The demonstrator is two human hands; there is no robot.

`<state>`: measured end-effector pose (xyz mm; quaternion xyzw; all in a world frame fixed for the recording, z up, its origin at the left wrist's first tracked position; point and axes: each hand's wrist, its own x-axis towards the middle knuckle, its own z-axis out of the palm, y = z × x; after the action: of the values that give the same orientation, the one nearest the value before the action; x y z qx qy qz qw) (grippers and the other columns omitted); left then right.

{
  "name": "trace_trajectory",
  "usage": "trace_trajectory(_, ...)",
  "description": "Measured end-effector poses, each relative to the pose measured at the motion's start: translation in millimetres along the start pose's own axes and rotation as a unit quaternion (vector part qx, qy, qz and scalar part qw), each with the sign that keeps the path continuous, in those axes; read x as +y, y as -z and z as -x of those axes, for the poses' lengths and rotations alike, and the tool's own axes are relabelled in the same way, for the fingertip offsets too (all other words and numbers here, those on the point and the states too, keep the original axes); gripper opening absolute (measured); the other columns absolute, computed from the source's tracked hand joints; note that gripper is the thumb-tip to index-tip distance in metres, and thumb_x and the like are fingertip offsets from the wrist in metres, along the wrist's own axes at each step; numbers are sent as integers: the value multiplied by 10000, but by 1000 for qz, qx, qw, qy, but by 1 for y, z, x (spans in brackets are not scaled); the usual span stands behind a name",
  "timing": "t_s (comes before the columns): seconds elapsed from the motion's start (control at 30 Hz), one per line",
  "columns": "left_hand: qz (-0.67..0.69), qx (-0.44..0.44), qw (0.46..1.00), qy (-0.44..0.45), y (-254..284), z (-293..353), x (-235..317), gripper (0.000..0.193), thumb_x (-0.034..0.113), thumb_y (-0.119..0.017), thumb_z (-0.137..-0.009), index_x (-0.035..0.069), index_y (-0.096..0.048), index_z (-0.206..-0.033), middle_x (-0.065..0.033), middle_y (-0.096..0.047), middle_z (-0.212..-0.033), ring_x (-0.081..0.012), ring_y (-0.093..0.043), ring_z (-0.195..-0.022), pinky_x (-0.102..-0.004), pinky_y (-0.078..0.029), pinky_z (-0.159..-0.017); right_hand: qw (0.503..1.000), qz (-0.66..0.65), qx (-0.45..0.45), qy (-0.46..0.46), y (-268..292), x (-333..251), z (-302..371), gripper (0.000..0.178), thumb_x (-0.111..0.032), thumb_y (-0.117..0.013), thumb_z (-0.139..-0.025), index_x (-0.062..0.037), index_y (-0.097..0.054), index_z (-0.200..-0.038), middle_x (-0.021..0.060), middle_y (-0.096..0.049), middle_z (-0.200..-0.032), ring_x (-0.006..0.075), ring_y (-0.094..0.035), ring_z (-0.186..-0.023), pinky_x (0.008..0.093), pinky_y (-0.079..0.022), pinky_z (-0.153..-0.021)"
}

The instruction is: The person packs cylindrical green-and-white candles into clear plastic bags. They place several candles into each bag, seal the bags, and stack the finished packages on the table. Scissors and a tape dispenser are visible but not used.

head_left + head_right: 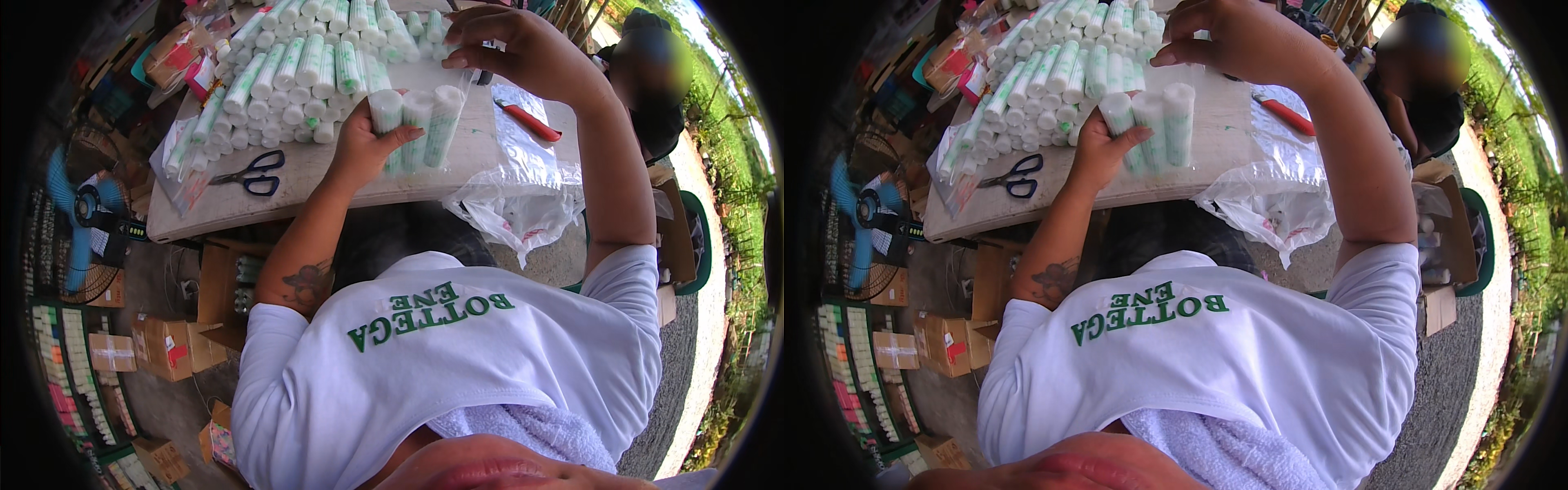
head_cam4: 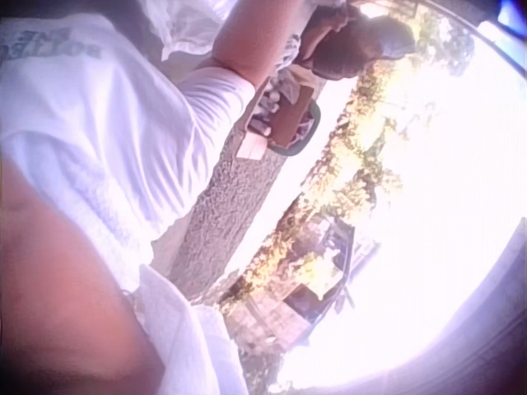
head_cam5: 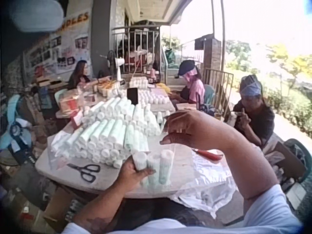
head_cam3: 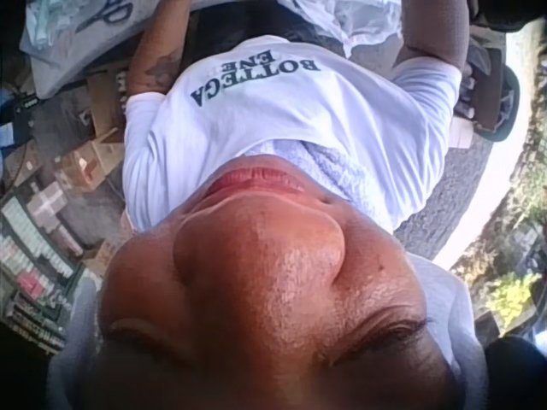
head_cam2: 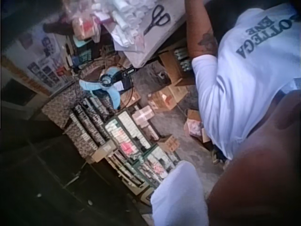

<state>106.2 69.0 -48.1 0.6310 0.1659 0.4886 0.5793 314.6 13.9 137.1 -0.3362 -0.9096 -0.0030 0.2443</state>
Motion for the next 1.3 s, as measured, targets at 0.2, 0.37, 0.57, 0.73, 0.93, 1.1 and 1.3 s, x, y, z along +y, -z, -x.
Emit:
trace_trajectory(0.2, 14, 11, 1000, -3, 4, -3, -7, 471, 60, -791, -774, -4, -565, -1181, -55, -642, -1057, -124, -600, -969, -274, -490, -861, 984, 79, 6, -160, -19, 4, 26, 297, -190, -782, -760, -49, -670, -996, 114, -638, -1181, 286, -573, -1154, 390, -407, -1030)
trace_trajectory(0.37, 18, -16, 1000, 12, 11, -3, -3, 433, 57, -797, -766, 1, -594, -1144, -44, -654, -1023, -115, -608, -938, -269, -495, -844, 988, 63, -109, -88, 3, 23, 22, 269, -121, -769, -756, -33, -660, -986, 94, -661, -1065, 276, -607, -1063, 363, -422, -1011)
trace_trajectory(0.57, 33, -26, 999, 8, 12, -8, -7, 429, 59, -796, -769, 13, -597, -1146, -33, -653, -1024, -109, -602, -928, -263, -492, -836, 987, -12, -138, -83, 27, 8, 3, 107, -100, -686, -859, 2, -658, -843, 97, -662, -825, 229, -650, -805, 334, -502, -721)
trace_trajectory(0.73, -22, -16, 1000, 4, 4, -7, -4, 445, 76, -795, -776, 19, -586, -1165, -31, -647, -1036, -109, -594, -939, -267, -491, -842, 942, -276, 169, -90, -27, 48, 39, 268, -121, -651, -899, -20, -587, -1139, 115, -632, -1149, 212, -587, -1109, 368, -434, -997)
trace_trajectory(0.93, 20, -9, 997, -80, -3, -10, 2, 363, 176, -687, -887, 7, -572, -1188, -73, -639, -1103, -134, -603, -969, -283, -476, -883, 801, -540, 224, -128, -143, 25, 83, 828, -227, -793, -791, -55, -293, -1428, 121, -530, -1264, 223, -524, -1166, 353, -442, -964)
trace_trajectory(1.1, -70, 4, 995, -78, -8, -21, 25, 401, 290, -488, -1008, -9, -501, -1275, -145, -612, -1193, -188, -613, -1041, -325, -457, -947, 798, -490, 263, -232, -166, 3, 67, 656, -53, -692, -869, -39, -300, -1396, 93, -553, -1188, 150, -542, -1099, 309, -454, -952)
trace_trajectory(1.3, 20, 41, 992, -115, -13, -28, 23, 485, 241, -567, -976, 18, -386, -1367, -153, -613, -1171, -189, -610, -985, -321, -466, -911, 818, -443, 321, -178, -165, 6, 53, 684, -24, -651, -889, -51, -216, -1416, 132, -525, -1236, 173, -547, -1115, 317, -465, -942)
